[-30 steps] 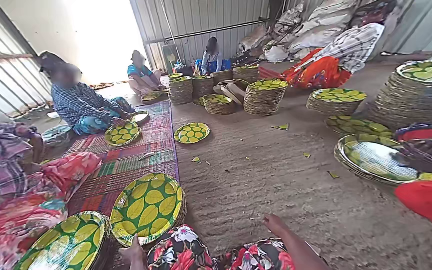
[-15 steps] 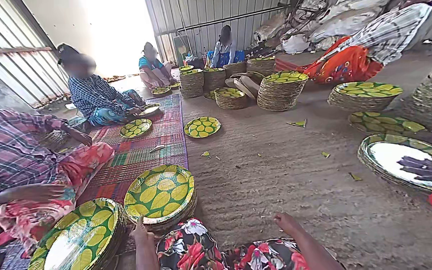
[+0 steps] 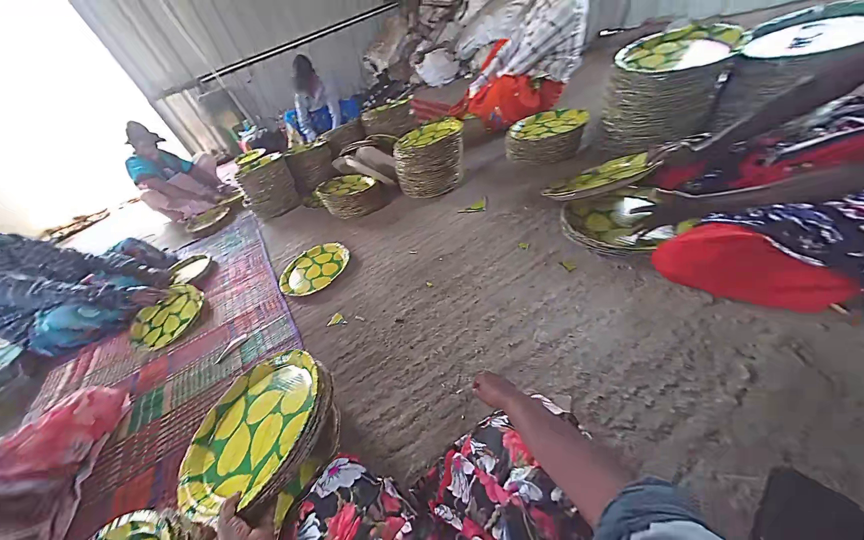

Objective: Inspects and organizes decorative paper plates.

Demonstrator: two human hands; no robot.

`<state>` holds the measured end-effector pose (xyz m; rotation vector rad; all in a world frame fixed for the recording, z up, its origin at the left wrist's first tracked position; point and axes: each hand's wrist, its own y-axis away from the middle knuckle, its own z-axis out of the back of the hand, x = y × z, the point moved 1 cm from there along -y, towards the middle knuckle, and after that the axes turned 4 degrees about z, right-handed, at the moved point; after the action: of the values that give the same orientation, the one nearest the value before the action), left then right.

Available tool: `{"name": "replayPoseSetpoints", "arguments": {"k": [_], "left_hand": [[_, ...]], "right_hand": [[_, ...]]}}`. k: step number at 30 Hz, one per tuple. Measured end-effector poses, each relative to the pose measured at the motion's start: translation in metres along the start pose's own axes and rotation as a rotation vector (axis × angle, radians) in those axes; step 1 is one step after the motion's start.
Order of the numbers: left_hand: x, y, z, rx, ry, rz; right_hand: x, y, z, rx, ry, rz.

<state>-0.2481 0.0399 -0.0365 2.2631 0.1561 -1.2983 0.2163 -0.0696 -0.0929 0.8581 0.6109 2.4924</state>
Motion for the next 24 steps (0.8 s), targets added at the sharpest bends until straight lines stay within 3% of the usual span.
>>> {"name": "replayPoseSetpoints", "arguments": {"k": [3,7,9,13,16,19,24], "left_hand": [[-0.007,-0.009,-0.01,0.107,0.025,-0.071],[-0.013,0.016,-0.051,0.256,0.101,-0.089],[-0.009,0.043,-0.076,0.251,0.044,-0.043],[0.022,0.087,-0.107,0.307,-0.113,0.046],[0.059,0.121,-0.125,0.413,-0.32,0.085],[0.089,0.149,-0.149,0.478,-0.5,0.128],[0.129,0.184,-0.203,0.652,-0.543,0.316]], "right_hand": [[0.008,0.008,-0.002,0.019,0.027,0.034],[0.019,0.03,0.003,0.027,-0.057,0.181],[0.023,0.039,0.006,-0.06,-0.344,0.274],[0.036,0.063,0.012,-0.081,-1.144,0.246],[0.032,0.082,0.015,-0.086,-1.403,0.304],[0.021,0.092,0.015,-0.316,-1.496,0.225],[-0.021,0.101,0.031,-0.96,-1.487,0.12]]}}
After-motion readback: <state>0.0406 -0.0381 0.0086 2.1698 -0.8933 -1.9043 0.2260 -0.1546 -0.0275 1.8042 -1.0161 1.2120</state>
